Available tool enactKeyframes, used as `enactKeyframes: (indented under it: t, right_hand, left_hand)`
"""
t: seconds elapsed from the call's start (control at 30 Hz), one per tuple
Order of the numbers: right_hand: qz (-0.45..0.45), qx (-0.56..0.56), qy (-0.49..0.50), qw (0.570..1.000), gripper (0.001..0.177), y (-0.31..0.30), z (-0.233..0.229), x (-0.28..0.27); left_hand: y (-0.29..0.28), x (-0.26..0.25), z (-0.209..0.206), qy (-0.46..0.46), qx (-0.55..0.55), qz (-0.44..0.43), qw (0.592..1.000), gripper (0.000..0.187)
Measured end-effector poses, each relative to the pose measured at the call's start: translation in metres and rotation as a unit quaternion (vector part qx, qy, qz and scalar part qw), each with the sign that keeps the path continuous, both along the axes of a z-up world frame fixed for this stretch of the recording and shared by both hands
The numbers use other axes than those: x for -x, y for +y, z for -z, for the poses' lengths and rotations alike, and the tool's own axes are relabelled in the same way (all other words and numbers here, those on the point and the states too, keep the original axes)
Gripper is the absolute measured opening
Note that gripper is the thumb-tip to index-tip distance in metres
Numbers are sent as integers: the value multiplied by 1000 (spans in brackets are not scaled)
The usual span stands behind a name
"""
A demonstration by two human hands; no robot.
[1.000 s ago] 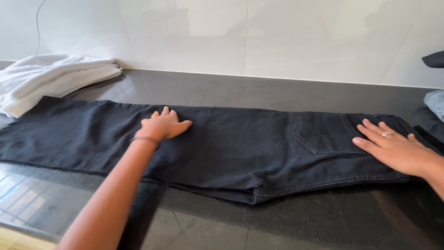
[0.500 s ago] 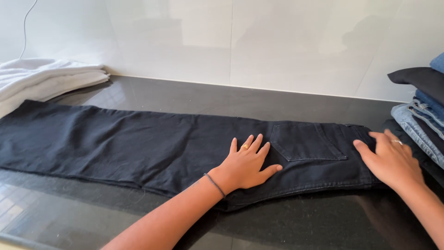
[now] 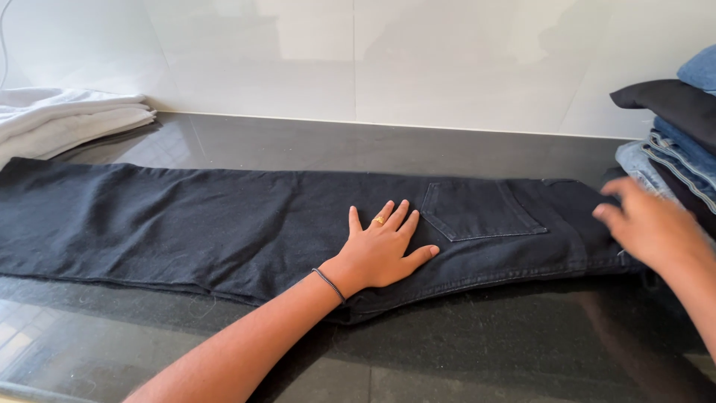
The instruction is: Folding a pair of black jeans on a countertop.
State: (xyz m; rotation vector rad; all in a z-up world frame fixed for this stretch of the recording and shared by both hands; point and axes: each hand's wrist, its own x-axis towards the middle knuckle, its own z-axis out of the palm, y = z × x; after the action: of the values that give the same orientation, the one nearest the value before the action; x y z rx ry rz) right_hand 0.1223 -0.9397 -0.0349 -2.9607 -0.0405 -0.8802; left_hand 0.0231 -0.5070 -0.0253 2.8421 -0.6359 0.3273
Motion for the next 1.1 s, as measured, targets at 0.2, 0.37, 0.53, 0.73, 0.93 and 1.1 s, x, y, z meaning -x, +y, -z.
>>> enactKeyframes:
  t: [0.2,0.37,0.53,0.73,0.93,1.1]
  right_hand:
    - [92,4,109,990,55,17,-17,23]
    - [-47,-12,47,998,57,39,-17,23]
    - [-144,-15,177,973,66,140,-34,60]
    - [-115,85,299,944,81,216,-28,28]
    - [-117,40,236,964,82,262,-13,-3]
    - [-250,53,245,935,69,249,-7,10]
  left_hand:
    - [2,-1,1,-1,7,3,1000,89]
    - [2,-3,3,-6,18,3,1000,90]
    - [0,-7,10,-6,14,-2,1000,90]
    - [-1,-7,7,-2,6,-10,1000,90]
    - [1,-6,10,-23,11,-11,1000,92]
    - [1,-3,2,7,1,7,1000,88]
